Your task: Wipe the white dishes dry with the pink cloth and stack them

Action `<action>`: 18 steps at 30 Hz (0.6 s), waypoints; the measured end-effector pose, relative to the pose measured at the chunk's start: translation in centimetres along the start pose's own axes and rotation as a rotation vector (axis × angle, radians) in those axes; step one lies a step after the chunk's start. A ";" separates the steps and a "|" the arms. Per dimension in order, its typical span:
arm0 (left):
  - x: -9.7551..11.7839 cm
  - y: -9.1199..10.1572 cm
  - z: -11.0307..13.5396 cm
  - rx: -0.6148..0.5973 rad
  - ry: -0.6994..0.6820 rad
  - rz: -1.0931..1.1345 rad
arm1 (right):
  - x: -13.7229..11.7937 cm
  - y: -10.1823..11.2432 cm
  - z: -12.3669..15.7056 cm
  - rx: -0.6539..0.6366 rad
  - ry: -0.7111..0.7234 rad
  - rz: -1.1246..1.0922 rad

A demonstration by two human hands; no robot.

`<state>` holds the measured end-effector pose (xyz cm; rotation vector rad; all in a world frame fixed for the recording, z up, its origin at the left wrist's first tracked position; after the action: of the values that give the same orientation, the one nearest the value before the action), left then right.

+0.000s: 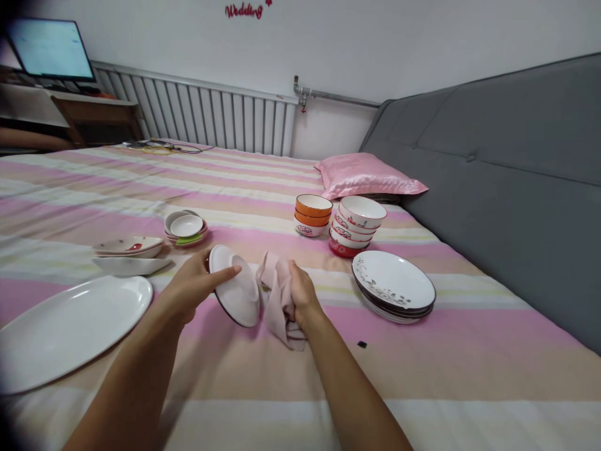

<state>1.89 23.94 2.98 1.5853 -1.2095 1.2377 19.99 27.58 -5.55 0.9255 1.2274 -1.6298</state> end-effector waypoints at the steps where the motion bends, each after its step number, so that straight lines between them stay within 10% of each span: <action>1: 0.0 0.1 -0.1 -0.007 0.001 -0.014 | 0.1 0.1 -0.2 -0.010 -0.062 -0.074; 6: 0.1 0.2 -0.3 -0.087 0.021 0.037 | -1.3 1.0 -0.7 0.089 -0.147 -0.330; 18: -0.8 -3.0 0.6 -0.421 -0.118 0.096 | -4.9 2.1 1.7 0.341 0.505 -0.013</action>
<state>4.85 24.27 2.01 1.3132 -1.5212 0.8800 23.55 26.64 -1.31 1.6198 1.2988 -1.7037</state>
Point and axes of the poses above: each hand's wrist, its own z-axis away from the middle knuckle, its own y-axis out of the back of the hand, x = y × z, the point moved 3 cm from there along -z, towards the middle knuckle, and after that the axes turned 13 degrees about -y, right-handed, at the moved point
